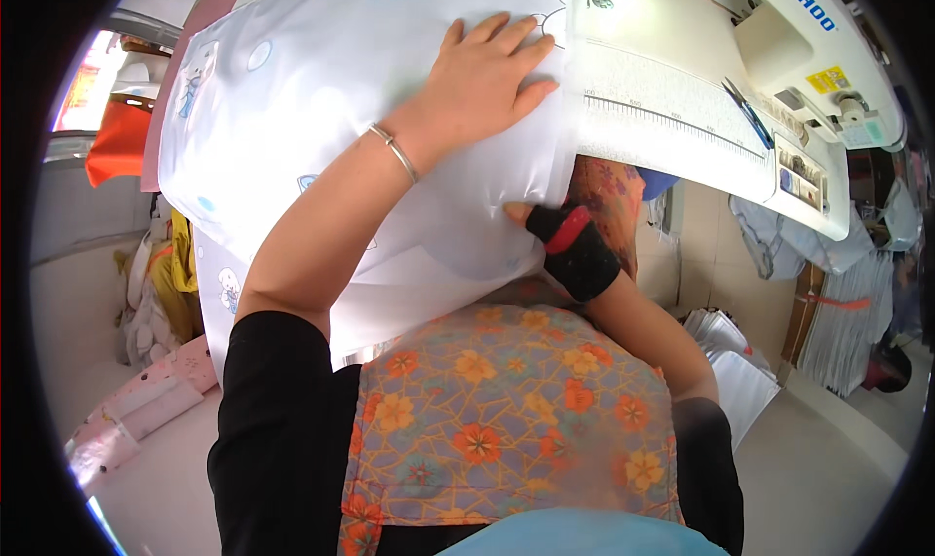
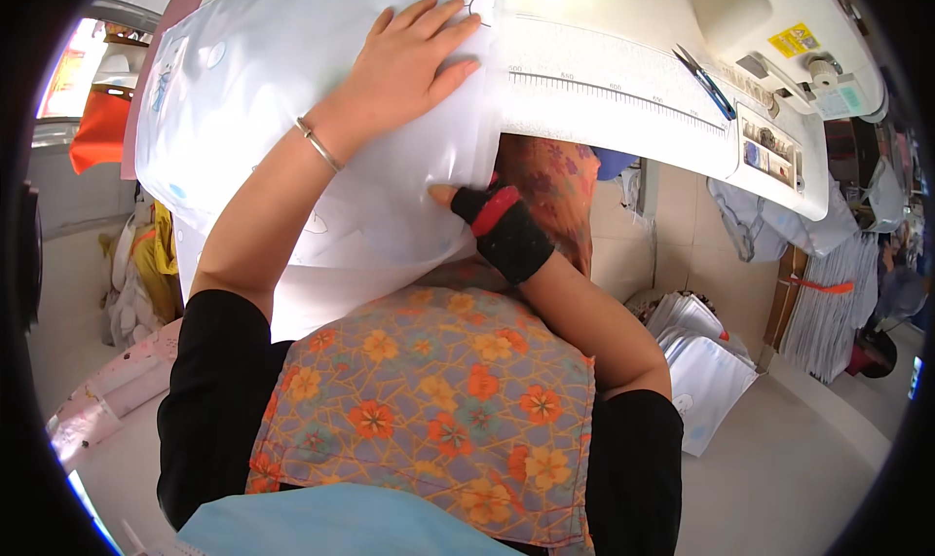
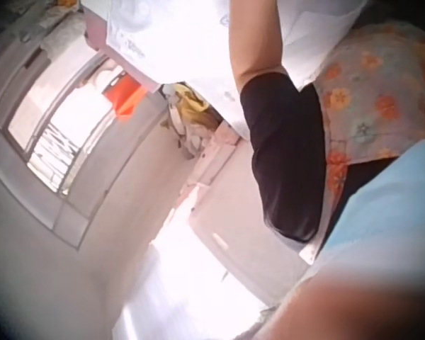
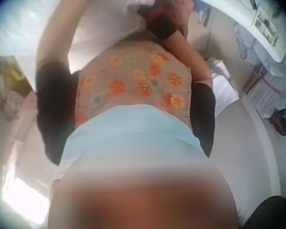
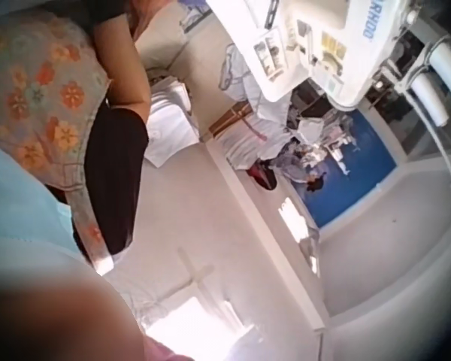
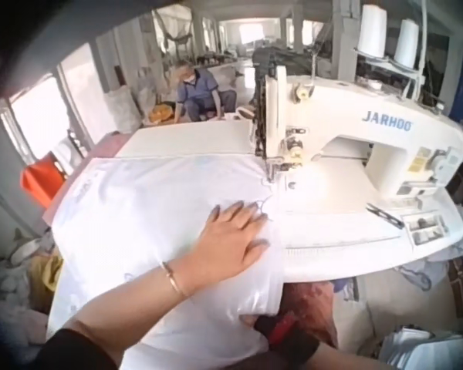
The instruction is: Sewing the edges of printed pillowcases using an industrial sewing machine.
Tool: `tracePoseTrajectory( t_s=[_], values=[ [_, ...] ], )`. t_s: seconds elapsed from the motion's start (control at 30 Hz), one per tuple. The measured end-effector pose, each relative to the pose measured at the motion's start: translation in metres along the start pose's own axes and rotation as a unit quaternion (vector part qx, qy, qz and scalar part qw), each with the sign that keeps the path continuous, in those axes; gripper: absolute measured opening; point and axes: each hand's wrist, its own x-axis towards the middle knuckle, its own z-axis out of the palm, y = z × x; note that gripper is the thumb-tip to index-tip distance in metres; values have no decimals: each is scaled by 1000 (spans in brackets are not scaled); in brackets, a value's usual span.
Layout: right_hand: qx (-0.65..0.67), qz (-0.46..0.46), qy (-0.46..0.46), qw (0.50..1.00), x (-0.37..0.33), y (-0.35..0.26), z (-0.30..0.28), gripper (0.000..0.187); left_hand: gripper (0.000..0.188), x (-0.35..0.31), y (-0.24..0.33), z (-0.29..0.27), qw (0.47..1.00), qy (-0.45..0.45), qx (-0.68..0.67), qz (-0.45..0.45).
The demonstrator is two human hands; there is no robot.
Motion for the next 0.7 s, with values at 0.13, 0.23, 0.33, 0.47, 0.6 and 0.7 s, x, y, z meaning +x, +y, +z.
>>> tracePoseTrajectory(
  t_s=[0.13, 0.23, 0.33, 0.47, 0.6, 0.7],
  values=[
    [47, 94, -90, 990, 56, 38, -44, 55, 43, 37, -12, 15, 1000, -5, -19, 10],
    [5, 30, -119, 992, 58, 88, -24, 55, 46, 50, -30, 32, 1000, -4, -10, -8],
    [-68, -90, -66, 991, 23, 79, 2, 51, 51, 51, -39, 34, 999, -7, -34, -14],
    [-126, -84, -121, 981, -2, 35, -10, 46, 53, 24, 11, 8, 998, -52, -20, -6],
    [-79, -84, -146, 983, -9, -3, 0, 37, 49, 29, 0, 9, 997, -18, -78, 16],
    [-83, -57, -140, 985, -2, 2, -4, 29, 48, 45, -5, 14, 996, -44, -74, -5]
  ],
)
